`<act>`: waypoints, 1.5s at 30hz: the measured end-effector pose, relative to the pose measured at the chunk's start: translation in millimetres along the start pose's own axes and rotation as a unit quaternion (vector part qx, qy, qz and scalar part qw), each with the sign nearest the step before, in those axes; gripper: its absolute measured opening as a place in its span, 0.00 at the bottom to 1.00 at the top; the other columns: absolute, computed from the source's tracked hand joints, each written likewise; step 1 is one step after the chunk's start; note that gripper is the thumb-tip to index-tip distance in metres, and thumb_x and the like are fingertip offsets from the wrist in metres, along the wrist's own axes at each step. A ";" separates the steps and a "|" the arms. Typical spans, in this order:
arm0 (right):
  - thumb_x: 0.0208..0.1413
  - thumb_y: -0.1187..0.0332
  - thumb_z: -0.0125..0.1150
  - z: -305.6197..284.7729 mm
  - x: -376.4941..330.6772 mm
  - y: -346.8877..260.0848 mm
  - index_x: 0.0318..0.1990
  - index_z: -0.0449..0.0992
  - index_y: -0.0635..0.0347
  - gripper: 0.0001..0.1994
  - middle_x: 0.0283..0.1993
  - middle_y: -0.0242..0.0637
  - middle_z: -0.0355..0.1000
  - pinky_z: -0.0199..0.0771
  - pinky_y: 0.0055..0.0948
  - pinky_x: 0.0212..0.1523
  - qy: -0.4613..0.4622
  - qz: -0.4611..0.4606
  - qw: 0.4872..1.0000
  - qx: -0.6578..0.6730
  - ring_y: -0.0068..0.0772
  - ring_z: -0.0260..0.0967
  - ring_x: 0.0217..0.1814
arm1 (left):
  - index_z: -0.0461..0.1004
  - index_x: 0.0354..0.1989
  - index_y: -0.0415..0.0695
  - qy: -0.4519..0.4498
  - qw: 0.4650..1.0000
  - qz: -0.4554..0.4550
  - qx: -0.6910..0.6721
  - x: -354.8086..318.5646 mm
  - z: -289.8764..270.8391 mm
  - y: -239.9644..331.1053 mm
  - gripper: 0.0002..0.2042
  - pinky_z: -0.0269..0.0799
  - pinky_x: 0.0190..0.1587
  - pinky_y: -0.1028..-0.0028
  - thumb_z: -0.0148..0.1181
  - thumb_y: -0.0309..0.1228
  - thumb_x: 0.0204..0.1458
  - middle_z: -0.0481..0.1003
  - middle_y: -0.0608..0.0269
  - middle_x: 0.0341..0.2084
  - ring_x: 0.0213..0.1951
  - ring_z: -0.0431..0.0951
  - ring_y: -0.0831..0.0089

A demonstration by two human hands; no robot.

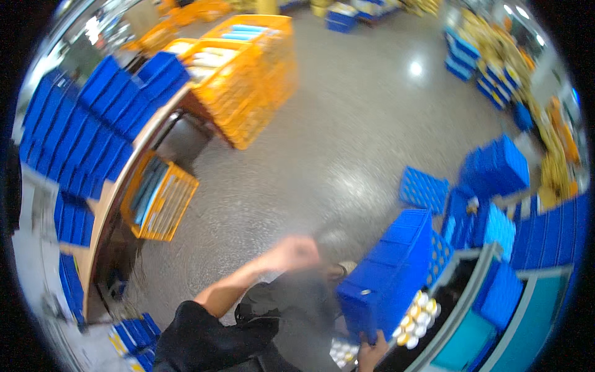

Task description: The person moves blue trays containing white and yellow cylindrical items, places them on a machine, and uses a handheld scanner to scan the trays. They also handle blue cylindrical inserts and place them into blue trays, then stack and move the trays around the workspace.

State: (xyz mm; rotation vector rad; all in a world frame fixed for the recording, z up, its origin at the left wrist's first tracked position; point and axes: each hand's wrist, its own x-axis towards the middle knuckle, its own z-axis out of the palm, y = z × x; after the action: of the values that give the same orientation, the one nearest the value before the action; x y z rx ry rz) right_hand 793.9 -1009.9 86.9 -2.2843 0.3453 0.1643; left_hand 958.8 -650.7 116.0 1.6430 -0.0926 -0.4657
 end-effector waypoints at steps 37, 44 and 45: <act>0.52 0.74 0.52 764.5 341.2 -1043.4 0.43 0.75 0.53 0.11 0.40 0.40 0.72 0.55 0.52 0.68 -0.031 -0.775 0.625 -0.092 0.44 0.70 0.50 | 0.70 0.38 0.47 0.576 0.668 0.439 0.172 -238.3 -712.0 121.1 0.14 0.68 0.38 0.63 0.68 0.37 0.48 0.67 0.62 0.32 0.35 0.68 0.65; 0.53 0.72 0.52 849.8 363.2 -1111.2 0.40 0.79 0.52 0.10 0.37 0.40 0.73 0.48 0.56 0.71 -0.066 -0.796 0.600 0.052 0.46 0.69 0.51 | 0.72 0.38 0.47 0.520 0.734 0.357 0.253 -142.5 -753.6 145.7 0.12 0.67 0.42 0.61 0.67 0.35 0.49 0.70 0.60 0.35 0.37 0.70 0.63; 0.52 0.74 0.54 850.5 360.2 -1115.2 0.43 0.79 0.54 0.12 0.43 0.44 0.73 0.49 0.54 0.72 -0.081 -0.788 0.608 0.056 0.49 0.68 0.54 | 0.72 0.38 0.47 0.505 0.739 0.352 0.272 -130.9 -760.7 147.5 0.12 0.67 0.43 0.60 0.67 0.35 0.49 0.70 0.60 0.35 0.37 0.70 0.63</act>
State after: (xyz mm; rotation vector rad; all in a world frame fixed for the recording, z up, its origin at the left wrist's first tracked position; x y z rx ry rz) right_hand 1464.3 266.3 223.9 -1.6256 -1.6972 -0.5442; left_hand 1137.8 83.2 332.3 2.0527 -0.0250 1.1649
